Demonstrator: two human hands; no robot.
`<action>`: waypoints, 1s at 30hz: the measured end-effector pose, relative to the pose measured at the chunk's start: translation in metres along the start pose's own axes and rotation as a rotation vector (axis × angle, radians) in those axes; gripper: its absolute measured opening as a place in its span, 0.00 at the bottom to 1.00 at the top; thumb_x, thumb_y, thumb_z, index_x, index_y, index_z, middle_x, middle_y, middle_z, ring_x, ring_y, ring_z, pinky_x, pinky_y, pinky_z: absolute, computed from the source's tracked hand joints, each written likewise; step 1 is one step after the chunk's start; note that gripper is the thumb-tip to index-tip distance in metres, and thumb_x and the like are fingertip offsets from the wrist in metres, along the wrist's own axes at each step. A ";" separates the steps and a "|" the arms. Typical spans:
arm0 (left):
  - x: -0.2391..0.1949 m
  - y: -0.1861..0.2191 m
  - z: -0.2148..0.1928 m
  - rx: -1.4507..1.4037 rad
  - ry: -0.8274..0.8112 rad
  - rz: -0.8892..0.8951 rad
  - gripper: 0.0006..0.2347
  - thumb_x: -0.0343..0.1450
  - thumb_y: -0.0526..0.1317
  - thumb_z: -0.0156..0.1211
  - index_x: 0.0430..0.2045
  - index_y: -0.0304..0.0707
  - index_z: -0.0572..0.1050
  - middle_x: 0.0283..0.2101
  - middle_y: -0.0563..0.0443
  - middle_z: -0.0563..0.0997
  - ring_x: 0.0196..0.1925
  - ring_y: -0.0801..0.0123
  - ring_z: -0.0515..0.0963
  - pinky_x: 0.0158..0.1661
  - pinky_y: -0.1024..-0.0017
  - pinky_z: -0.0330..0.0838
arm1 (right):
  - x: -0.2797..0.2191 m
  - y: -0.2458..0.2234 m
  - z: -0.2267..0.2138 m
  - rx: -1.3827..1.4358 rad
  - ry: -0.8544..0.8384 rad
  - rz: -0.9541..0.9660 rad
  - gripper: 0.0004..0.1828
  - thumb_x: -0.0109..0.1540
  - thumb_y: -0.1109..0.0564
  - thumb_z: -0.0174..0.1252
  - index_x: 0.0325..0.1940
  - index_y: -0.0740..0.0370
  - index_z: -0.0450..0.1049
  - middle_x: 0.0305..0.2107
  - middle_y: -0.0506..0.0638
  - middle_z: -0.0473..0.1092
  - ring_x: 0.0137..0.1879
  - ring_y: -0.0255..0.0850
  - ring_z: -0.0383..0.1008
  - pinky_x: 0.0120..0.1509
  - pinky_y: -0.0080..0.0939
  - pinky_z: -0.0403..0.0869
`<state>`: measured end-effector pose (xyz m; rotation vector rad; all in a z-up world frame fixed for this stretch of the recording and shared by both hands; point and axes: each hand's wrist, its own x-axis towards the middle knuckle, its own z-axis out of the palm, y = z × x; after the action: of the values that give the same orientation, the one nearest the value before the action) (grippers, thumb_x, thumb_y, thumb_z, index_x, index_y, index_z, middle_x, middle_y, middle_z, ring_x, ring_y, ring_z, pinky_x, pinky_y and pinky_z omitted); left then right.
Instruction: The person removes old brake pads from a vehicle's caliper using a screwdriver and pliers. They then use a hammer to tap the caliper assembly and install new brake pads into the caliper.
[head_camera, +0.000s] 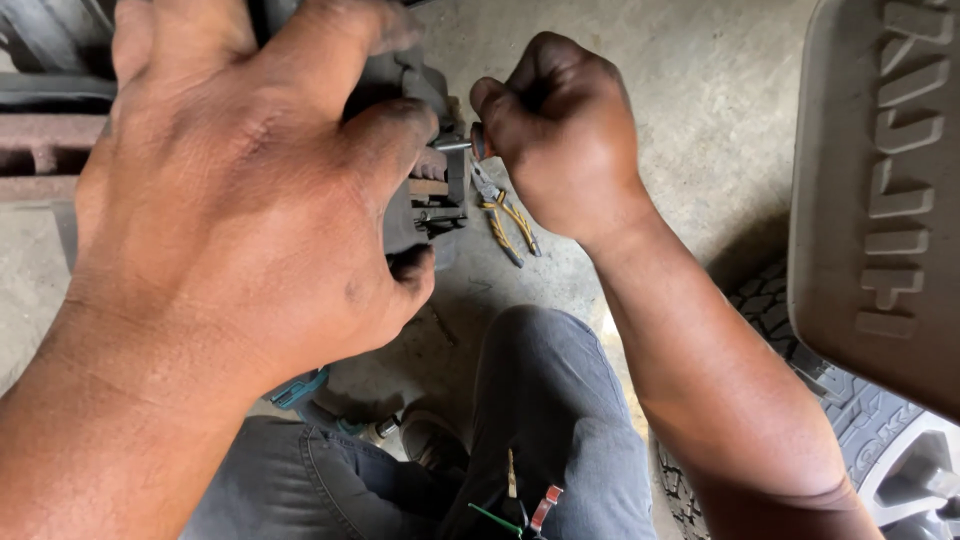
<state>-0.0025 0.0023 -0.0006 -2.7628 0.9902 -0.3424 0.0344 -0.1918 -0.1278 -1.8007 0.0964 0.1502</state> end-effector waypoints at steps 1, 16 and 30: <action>0.002 0.000 0.000 -0.001 -0.002 0.001 0.23 0.49 0.62 0.72 0.33 0.55 0.84 0.61 0.59 0.82 0.56 0.42 0.73 0.45 0.46 0.73 | -0.002 0.000 -0.004 -0.084 0.001 -0.072 0.19 0.64 0.59 0.64 0.24 0.52 0.61 0.16 0.43 0.73 0.23 0.29 0.70 0.26 0.34 0.65; 0.006 -0.004 0.003 0.098 0.006 0.040 0.21 0.54 0.65 0.68 0.31 0.57 0.81 0.60 0.59 0.80 0.52 0.47 0.73 0.52 0.50 0.76 | -0.016 0.011 0.008 -0.157 0.197 -0.237 0.19 0.66 0.55 0.61 0.26 0.53 0.59 0.18 0.42 0.66 0.26 0.34 0.63 0.31 0.41 0.64; 0.000 -0.006 0.008 0.114 -0.048 0.041 0.29 0.53 0.75 0.65 0.41 0.67 0.83 0.50 0.57 0.77 0.43 0.51 0.75 0.45 0.57 0.74 | -0.034 0.013 0.029 0.047 0.354 -0.146 0.15 0.66 0.56 0.56 0.27 0.54 0.60 0.18 0.43 0.74 0.26 0.32 0.73 0.35 0.35 0.71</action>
<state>0.0032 0.0082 -0.0063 -2.6318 0.9829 -0.3143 -0.0027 -0.1668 -0.1415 -1.7647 0.2172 -0.2737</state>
